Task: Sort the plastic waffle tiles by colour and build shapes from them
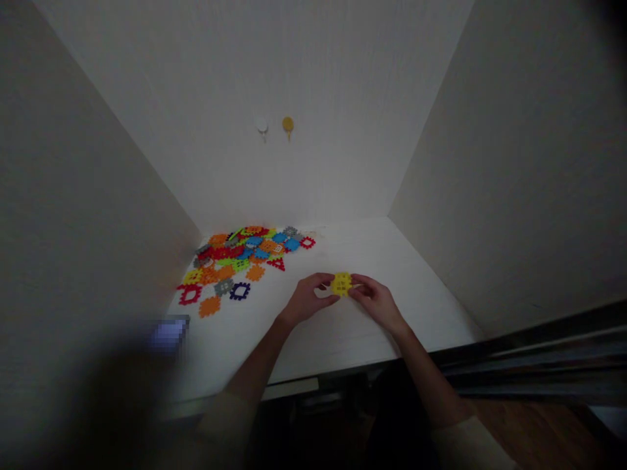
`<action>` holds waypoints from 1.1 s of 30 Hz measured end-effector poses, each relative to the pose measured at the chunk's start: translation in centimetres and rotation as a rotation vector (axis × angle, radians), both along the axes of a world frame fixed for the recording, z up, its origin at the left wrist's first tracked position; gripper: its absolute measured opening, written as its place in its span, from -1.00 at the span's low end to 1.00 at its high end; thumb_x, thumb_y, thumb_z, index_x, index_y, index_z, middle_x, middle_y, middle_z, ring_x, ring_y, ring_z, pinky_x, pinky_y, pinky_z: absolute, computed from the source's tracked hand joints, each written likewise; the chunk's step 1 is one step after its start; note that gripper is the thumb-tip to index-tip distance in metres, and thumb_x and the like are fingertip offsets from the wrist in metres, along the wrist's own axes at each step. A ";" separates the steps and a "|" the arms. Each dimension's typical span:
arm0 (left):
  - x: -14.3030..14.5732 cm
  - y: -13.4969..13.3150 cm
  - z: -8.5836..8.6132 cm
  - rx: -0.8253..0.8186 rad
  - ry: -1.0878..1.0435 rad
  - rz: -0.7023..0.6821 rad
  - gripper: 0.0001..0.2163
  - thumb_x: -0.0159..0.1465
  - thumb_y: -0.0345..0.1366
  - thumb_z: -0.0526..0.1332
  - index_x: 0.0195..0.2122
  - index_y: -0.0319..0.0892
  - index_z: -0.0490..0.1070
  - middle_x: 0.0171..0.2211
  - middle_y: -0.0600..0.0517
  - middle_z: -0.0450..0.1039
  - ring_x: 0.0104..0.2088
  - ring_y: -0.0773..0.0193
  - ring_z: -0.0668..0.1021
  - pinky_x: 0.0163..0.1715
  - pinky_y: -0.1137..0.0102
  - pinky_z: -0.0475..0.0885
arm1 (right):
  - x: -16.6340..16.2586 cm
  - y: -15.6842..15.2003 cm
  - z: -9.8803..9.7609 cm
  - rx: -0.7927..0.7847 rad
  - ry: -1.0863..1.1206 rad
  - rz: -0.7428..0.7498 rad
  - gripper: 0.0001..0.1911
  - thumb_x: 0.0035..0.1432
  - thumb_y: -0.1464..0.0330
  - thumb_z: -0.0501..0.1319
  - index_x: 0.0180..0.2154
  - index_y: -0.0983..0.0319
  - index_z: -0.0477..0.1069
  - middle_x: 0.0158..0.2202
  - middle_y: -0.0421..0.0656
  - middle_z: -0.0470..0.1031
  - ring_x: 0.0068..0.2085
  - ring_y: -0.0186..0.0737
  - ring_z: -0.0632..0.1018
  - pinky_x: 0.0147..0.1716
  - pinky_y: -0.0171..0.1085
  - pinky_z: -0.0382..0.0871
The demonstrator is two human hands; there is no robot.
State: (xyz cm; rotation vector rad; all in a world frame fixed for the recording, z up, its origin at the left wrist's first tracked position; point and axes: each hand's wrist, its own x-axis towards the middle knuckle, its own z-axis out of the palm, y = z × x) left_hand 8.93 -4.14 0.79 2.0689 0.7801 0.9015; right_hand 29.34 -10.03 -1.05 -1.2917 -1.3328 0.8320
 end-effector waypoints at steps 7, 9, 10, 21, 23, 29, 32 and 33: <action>1.7 1.9 -1.7 -0.011 0.066 0.106 -0.58 0.09 -0.20 0.32 -0.02 -0.17 0.39 -0.08 -0.06 0.46 -0.12 0.22 0.51 -0.09 0.30 0.43 | 1.2 1.1 -1.8 0.187 -0.272 -0.089 -0.71 0.07 0.22 0.24 -0.13 0.12 0.48 -0.04 -0.08 0.48 -0.09 -0.14 0.51 -0.27 -0.19 0.45; 2.1 2.2 -2.0 0.000 0.073 0.116 -0.57 0.09 -0.20 0.32 0.00 -0.17 0.37 -0.05 -0.06 0.45 -0.08 0.20 0.49 -0.04 0.28 0.40 | 1.4 1.6 -2.4 0.215 -0.286 -0.117 -0.73 0.08 0.22 0.23 -0.15 0.13 0.49 -0.04 -0.09 0.49 -0.06 -0.13 0.50 -0.23 -0.17 0.44; 2.3 2.4 -2.2 0.002 0.077 0.122 -0.56 0.09 -0.21 0.32 0.01 -0.17 0.36 -0.04 -0.06 0.44 -0.06 0.19 0.48 -0.02 0.27 0.39 | 1.5 1.9 -2.7 0.225 -0.289 -0.124 -0.73 0.09 0.23 0.23 -0.15 0.13 0.49 -0.04 -0.09 0.49 -0.05 -0.13 0.49 -0.21 -0.16 0.44; 2.5 2.7 -2.9 -0.072 0.050 0.116 -0.54 0.10 -0.23 0.32 0.04 -0.16 0.34 0.04 -0.08 0.39 0.00 0.20 0.46 -0.06 0.32 0.41 | 1.7 2.4 -3.9 0.191 -0.279 -0.109 -0.70 0.10 0.22 0.21 -0.11 0.12 0.47 -0.04 -0.09 0.49 -0.04 -0.13 0.50 -0.06 -0.08 0.42; 2.5 2.7 -3.0 -0.083 0.047 0.119 -0.55 0.10 -0.24 0.32 0.03 -0.16 0.34 0.04 -0.08 0.39 -0.01 0.20 0.47 -0.08 0.33 0.42 | 1.7 2.4 -4.0 0.187 -0.285 -0.109 -0.70 0.10 0.22 0.22 -0.10 0.12 0.46 -0.04 -0.09 0.49 -0.05 -0.13 0.50 -0.05 -0.07 0.42; 2.6 2.9 -3.3 -0.111 0.043 0.108 -0.52 0.08 -0.23 0.34 0.03 -0.17 0.34 0.01 -0.08 0.42 -0.04 0.20 0.49 -0.10 0.33 0.43 | 1.8 2.4 -4.3 0.182 -0.300 -0.098 -0.68 0.11 0.22 0.20 -0.08 0.12 0.44 -0.04 -0.09 0.48 -0.04 -0.13 0.50 -0.03 -0.06 0.40; 2.6 2.9 -3.5 -0.135 0.033 0.099 -0.52 0.07 -0.25 0.35 0.03 -0.16 0.33 0.01 -0.08 0.42 -0.04 0.20 0.50 -0.10 0.32 0.44 | 1.8 2.4 -4.4 0.181 -0.308 -0.089 -0.68 0.12 0.22 0.20 -0.07 0.12 0.44 -0.04 -0.10 0.48 -0.04 -0.13 0.50 -0.02 -0.06 0.40; 2.6 2.9 -3.5 -0.140 0.028 0.095 -0.52 0.07 -0.25 0.35 0.03 -0.15 0.33 0.01 -0.08 0.42 -0.04 0.19 0.50 -0.09 0.32 0.44 | 1.8 2.4 -4.4 0.181 -0.311 -0.085 -0.68 0.12 0.23 0.20 -0.07 0.12 0.44 -0.04 -0.10 0.48 -0.03 -0.13 0.49 -0.01 -0.06 0.40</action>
